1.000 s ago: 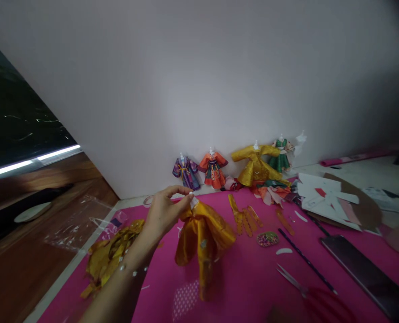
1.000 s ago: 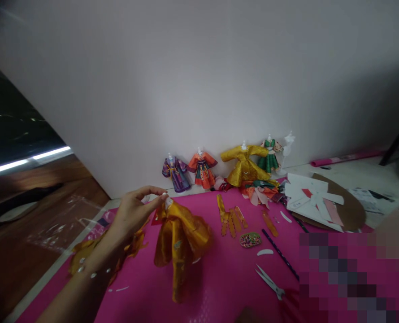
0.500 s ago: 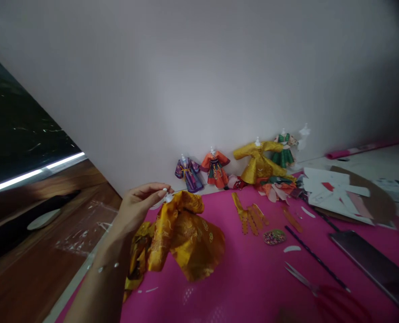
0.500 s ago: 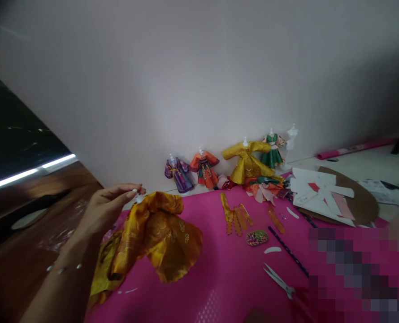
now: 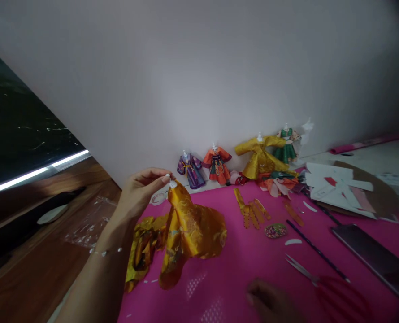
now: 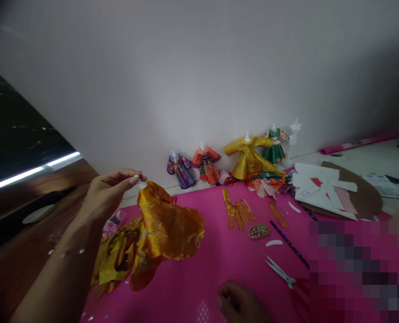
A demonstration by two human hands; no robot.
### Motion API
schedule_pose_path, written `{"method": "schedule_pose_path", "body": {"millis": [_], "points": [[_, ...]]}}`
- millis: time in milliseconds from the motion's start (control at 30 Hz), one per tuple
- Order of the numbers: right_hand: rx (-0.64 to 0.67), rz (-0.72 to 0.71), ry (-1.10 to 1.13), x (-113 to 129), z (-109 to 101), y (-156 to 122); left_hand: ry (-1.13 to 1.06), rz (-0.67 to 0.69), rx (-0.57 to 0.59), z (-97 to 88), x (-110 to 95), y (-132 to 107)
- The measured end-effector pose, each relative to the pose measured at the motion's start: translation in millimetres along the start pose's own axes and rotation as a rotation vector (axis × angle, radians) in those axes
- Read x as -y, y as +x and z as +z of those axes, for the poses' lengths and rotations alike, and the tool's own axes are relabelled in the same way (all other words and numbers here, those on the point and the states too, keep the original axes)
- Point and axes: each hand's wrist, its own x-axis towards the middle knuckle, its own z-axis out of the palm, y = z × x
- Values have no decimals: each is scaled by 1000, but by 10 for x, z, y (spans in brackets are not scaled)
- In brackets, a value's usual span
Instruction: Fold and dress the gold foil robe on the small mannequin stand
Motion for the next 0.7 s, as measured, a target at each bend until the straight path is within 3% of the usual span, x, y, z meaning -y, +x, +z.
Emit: {"method": "schedule_pose_path", "body": {"millis": [200,333,700], "points": [[73,85,353,313,465,309,-18,43,-17,70,-152,96],[110,138,584,502,657,409,-4,49,-50,132,-247,107],[131,301,875,788,717,467,-18,72,-44,293,-362,124]]}}
